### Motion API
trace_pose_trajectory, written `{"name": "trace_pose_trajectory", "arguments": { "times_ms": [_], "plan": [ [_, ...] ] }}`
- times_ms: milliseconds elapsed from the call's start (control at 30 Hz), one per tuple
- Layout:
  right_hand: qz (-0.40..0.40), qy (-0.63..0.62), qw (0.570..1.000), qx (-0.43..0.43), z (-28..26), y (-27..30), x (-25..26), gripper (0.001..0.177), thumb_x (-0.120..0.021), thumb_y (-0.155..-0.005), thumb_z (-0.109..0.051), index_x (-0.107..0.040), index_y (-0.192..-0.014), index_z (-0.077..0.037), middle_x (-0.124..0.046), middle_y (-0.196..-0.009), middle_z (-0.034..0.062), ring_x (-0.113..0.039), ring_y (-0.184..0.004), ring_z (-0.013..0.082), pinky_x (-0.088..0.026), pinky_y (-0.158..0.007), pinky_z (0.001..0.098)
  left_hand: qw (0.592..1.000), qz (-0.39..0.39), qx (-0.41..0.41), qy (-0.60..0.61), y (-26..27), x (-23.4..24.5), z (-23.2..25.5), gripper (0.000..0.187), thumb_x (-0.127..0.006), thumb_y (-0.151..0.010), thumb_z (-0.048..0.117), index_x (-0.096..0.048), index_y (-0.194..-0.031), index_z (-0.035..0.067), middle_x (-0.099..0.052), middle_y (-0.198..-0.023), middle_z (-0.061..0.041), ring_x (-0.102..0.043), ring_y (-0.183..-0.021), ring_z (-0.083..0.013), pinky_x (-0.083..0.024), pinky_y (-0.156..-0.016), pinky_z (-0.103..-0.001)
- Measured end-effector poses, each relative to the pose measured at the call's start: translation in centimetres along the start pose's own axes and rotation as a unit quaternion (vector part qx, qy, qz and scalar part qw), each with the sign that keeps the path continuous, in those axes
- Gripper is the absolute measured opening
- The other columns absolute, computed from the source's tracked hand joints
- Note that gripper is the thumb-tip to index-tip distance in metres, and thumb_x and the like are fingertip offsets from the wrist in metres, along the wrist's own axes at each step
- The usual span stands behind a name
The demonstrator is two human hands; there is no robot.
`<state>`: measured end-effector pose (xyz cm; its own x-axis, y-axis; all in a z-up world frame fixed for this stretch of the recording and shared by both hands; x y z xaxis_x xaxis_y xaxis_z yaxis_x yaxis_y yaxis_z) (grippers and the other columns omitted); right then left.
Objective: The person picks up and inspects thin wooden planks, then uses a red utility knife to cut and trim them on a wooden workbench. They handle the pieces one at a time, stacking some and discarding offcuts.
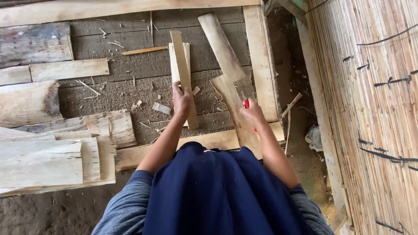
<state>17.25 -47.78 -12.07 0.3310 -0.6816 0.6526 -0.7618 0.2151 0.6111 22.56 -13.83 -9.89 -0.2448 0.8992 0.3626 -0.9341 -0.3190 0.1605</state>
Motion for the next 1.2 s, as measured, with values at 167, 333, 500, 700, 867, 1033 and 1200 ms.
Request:
{"name": "trace_pose_trajectory", "arguments": {
  "times_ms": [167, 333, 500, 700, 867, 1033, 1200],
  "plan": [
    [-0.025, 0.034, 0.999, 0.023, -1.9, 0.4, -1.5, 0.036, -0.061, -0.077, -0.033, -0.061, -0.108, -0.015, -0.070, -0.107, 0.0199, -0.067, -0.110, 0.0398, -0.050, -0.090, 0.0506, 0.967, 0.025, 0.035, 0.253, -0.4, -1.0, -2.2, 0.029, -0.059, -0.091, 0.010, -0.051, -0.118, 0.010, -0.064, -0.098, -0.010, -0.062, -0.092, -0.0204, -0.052, -0.084, -0.037],
    [-0.017, 0.030, 0.999, 0.042, -1.1, 2.6, -0.3, 0.030, -0.064, -0.075, -0.035, -0.059, -0.097, -0.015, -0.068, -0.093, 0.0162, -0.069, -0.097, 0.0359, -0.050, -0.082, 0.0468, 0.938, -0.019, 0.153, 0.310, -0.7, -3.3, -5.7, 0.026, -0.065, -0.087, 0.019, -0.058, -0.111, 0.014, -0.061, -0.089, -0.003, -0.055, -0.076, -0.0147, -0.041, -0.061, -0.032],
    [-0.010, -0.001, 0.998, 0.060, 0.0, 5.6, 1.0, 0.034, -0.070, -0.076, -0.037, -0.058, -0.095, -0.012, -0.066, -0.092, 0.0193, -0.066, -0.092, 0.0325, -0.046, -0.078, 0.0481, 0.912, -0.064, 0.191, 0.357, 0.5, -3.7, -4.0, 0.014, -0.064, -0.087, 0.017, -0.060, -0.098, 0.011, -0.057, -0.074, -0.006, -0.052, -0.062, -0.0163, -0.036, -0.053, -0.031],
    [-0.087, 0.020, 0.993, 0.083, -0.5, 10.0, 0.5, 0.027, -0.072, -0.072, -0.027, -0.062, -0.093, -0.013, -0.068, -0.084, 0.0093, -0.065, -0.083, 0.0249, -0.051, -0.075, 0.0401, 0.916, -0.167, 0.177, 0.320, 1.1, -5.1, -2.6, 0.020, -0.061, -0.095, 0.012, -0.059, -0.115, 0.009, -0.061, -0.090, -0.010, -0.058, -0.080, -0.0220, -0.046, -0.072, -0.034],
    [-0.148, 0.042, 0.986, 0.062, 2.0, 10.3, -1.8, 0.027, -0.068, -0.073, -0.019, -0.064, -0.097, -0.007, -0.069, -0.090, 0.0162, -0.068, -0.090, 0.0343, -0.051, -0.083, 0.0430, 0.914, -0.211, 0.162, 0.307, 3.6, -6.2, 1.2, 0.021, -0.064, -0.095, 0.011, -0.061, -0.115, 0.007, -0.062, -0.098, -0.011, -0.060, -0.094, -0.0259, -0.045, -0.082, -0.039],
    [-0.176, 0.078, 0.979, 0.071, 5.3, 8.3, -4.7, 0.032, -0.066, -0.073, -0.019, -0.066, -0.101, -0.005, -0.070, -0.090, 0.0225, -0.070, -0.093, 0.0411, -0.052, -0.082, 0.0472, 0.925, -0.242, 0.124, 0.264, 5.0, -7.5, 1.3, 0.019, -0.063, -0.094, 0.009, -0.060, -0.113, 0.004, -0.053, -0.095, -0.005, -0.052, -0.095, -0.0178, -0.040, -0.084, -0.035],
    [-0.185, 0.128, 0.970, 0.089, 5.3, 8.0, -6.5, 0.040, -0.071, -0.078, -0.023, -0.068, -0.115, -0.006, -0.071, -0.103, 0.0236, -0.070, -0.100, 0.0431, -0.054, -0.085, 0.0456, 0.934, -0.260, 0.115, 0.215, 5.0, -7.9, 1.4, 0.010, -0.066, -0.088, 0.015, -0.066, -0.097, 0.011, -0.049, -0.082, 0.002, -0.048, -0.080, -0.0100, -0.033, -0.070, -0.026]
  ]
}}
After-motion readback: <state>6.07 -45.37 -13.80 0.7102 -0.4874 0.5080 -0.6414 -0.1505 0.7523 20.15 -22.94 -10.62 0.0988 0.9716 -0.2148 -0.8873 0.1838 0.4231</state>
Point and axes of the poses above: each hand's wrist, its own y-axis away from the middle knuckle, its own x-axis out of the back of the hand, z = x × y, the point moved 9 cm from there along -y, towards the middle knuckle
